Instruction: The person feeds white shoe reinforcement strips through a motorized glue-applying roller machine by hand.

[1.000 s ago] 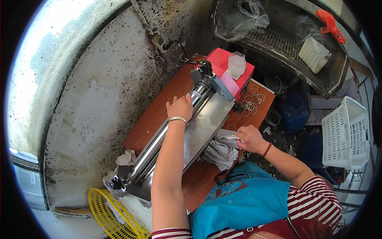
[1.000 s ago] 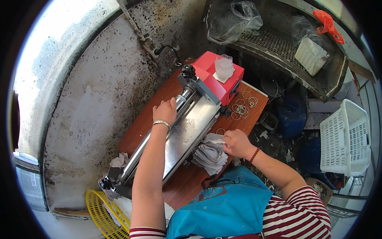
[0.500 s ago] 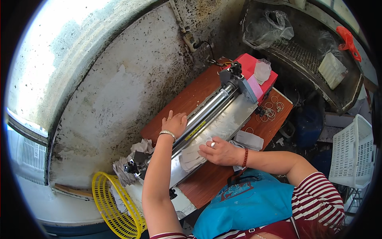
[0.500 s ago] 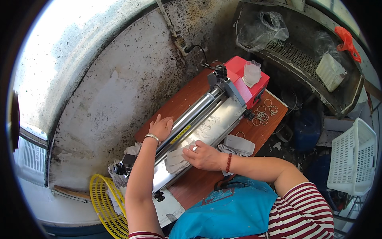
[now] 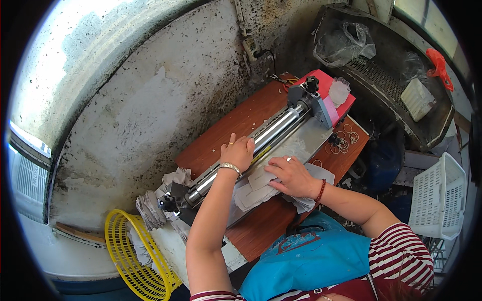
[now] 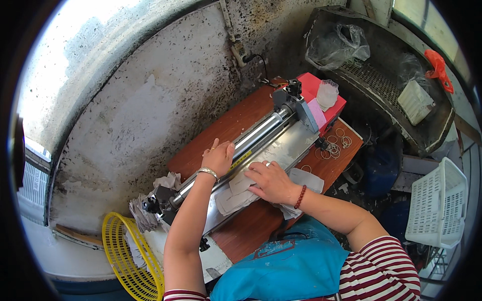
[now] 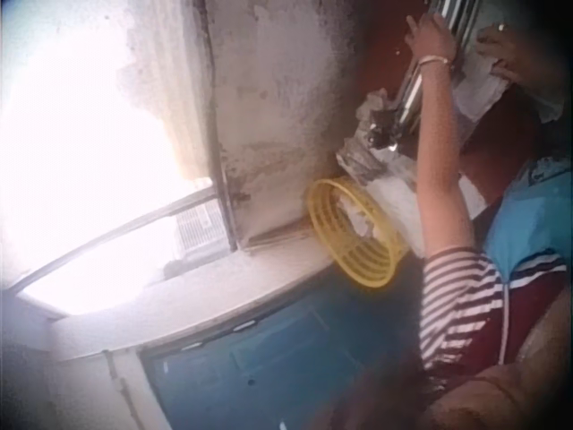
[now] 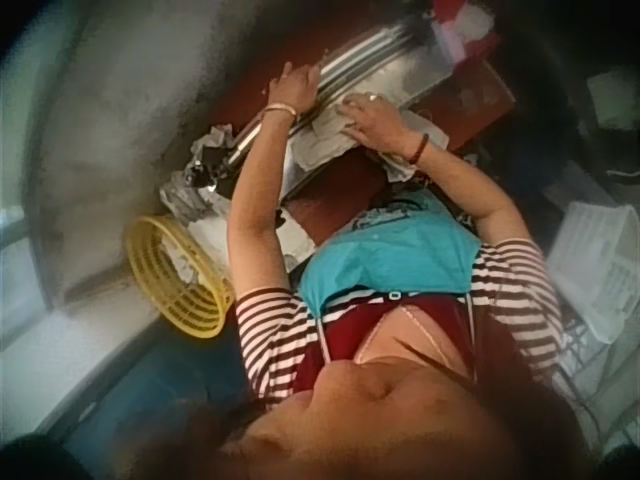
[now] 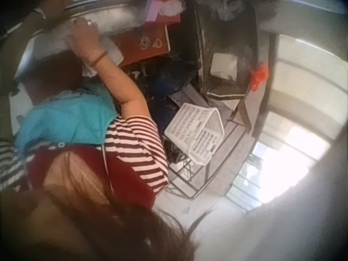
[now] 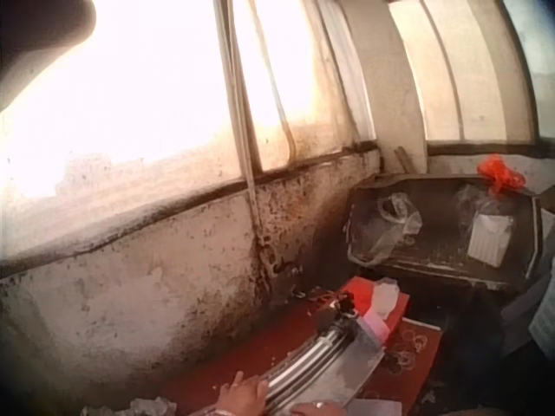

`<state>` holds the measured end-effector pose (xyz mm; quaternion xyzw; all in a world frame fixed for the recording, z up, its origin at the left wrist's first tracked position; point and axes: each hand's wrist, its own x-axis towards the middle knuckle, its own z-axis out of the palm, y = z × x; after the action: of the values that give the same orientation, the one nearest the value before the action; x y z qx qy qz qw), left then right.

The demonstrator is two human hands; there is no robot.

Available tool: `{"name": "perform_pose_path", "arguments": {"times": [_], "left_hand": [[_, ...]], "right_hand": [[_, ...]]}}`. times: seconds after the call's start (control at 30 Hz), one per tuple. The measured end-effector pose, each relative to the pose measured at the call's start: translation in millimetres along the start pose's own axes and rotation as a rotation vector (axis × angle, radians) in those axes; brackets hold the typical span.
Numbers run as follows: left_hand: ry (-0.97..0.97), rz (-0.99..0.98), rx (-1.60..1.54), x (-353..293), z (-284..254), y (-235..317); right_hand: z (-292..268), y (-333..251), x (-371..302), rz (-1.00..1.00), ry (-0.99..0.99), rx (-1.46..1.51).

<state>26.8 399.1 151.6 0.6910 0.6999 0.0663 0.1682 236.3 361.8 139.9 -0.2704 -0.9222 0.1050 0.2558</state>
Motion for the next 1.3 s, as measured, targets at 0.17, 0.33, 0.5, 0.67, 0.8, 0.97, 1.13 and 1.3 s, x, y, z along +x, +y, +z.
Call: {"name": "perform_pose_path", "arguments": {"times": [0.17, 0.33, 0.5, 0.67, 0.8, 0.97, 1.13, 1.3], "left_hand": [[0.070, -0.007, -0.003, -5.1, 4.8, 9.6], [0.599, 0.318, -0.116, -25.9, 2.0, 26.2], [0.464, 0.432, -0.024, -84.2, 6.9, 60.7], [0.427, 0.421, -0.215, -98.1, 17.6, 53.9], [0.316, 0.318, -0.440, -102.2, 13.3, 49.2], [0.557, 0.400, 0.017, -86.8, 4.3, 41.9], [0.582, 0.330, -0.031, -68.5, 4.3, 27.9], [0.449, 0.158, 0.061, -19.5, 11.5, 18.8]], "right_hand": [[1.9, 19.7, -4.1, -0.123, 0.073, 0.087], [-9.3, 26.5, 2.4, -0.133, 0.155, 0.106], [-28.0, 29.2, -0.5, -0.054, 0.229, 0.283], [-31.8, 35.2, -11.0, -0.078, 0.134, 0.471], [-30.3, 45.4, -16.6, -0.197, 0.134, 0.434], [-30.7, 63.3, -4.9, -0.325, 0.252, 0.022], [-19.6, 84.7, -7.6, -0.392, 0.039, -0.235], [-15.3, 77.0, 2.9, -0.401, 0.054, -0.254]]}}
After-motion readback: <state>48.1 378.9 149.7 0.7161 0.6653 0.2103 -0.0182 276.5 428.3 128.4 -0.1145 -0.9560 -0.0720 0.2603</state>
